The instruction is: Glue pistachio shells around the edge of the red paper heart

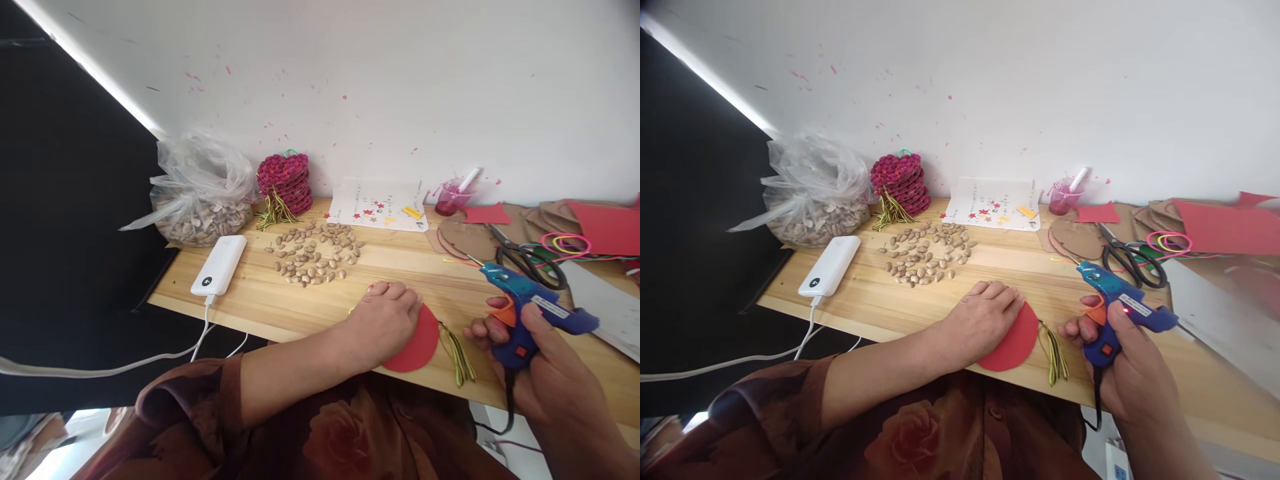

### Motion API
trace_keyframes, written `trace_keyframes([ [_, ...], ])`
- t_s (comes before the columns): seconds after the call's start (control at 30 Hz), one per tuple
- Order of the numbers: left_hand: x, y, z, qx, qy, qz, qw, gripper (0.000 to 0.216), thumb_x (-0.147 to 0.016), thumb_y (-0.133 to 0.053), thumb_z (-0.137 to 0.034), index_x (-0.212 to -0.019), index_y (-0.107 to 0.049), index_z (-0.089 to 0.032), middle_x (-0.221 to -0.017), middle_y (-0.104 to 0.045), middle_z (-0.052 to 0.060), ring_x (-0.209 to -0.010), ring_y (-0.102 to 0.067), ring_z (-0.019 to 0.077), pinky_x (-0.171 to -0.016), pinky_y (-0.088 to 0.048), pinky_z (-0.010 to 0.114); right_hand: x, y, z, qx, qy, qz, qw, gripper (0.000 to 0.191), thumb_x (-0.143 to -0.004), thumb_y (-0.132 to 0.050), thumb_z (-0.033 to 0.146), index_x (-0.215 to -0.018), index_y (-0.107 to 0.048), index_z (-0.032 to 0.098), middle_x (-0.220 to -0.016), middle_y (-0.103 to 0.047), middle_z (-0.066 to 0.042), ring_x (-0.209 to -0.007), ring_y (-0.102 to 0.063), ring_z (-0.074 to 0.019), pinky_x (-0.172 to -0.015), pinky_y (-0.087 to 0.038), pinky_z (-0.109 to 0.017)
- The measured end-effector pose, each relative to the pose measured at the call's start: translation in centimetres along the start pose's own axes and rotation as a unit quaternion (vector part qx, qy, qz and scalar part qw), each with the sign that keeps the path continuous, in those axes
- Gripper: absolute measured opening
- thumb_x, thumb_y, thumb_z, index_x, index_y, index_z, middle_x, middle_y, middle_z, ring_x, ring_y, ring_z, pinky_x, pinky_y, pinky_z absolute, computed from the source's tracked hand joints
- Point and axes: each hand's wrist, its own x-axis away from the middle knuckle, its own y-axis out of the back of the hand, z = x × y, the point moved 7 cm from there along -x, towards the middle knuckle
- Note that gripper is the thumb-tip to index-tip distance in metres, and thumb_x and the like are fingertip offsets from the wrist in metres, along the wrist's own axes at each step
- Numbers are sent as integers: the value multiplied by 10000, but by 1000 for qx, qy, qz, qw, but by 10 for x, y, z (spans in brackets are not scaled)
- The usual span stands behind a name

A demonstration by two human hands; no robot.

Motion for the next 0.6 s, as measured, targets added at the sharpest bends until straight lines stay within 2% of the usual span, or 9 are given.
trace_keyframes([
  [0.33,0,-1,0,15,10,-10,1000,304,-1055,-446,-207,-1269,-618,-76,-1228,-630,125,-1099,-560,247,-979,-448,381,2,0,0,-6,-3,5,1000,247,-709,-834,415,-826,-706,240,-583,-509,6,-597,-601,-183,-595,-603,-304],
  [0.6,1,-3,0,17,11,-24,1000,313,-1051,-445,-188,-1285,-612,-64,-1242,-630,125,-1099,-560,254,-982,-445,392,1,0,2,2,11,11,1000,248,-690,-846,407,-818,-694,259,-575,-511,15,-592,-610,-196,-650,-622,-345],
])
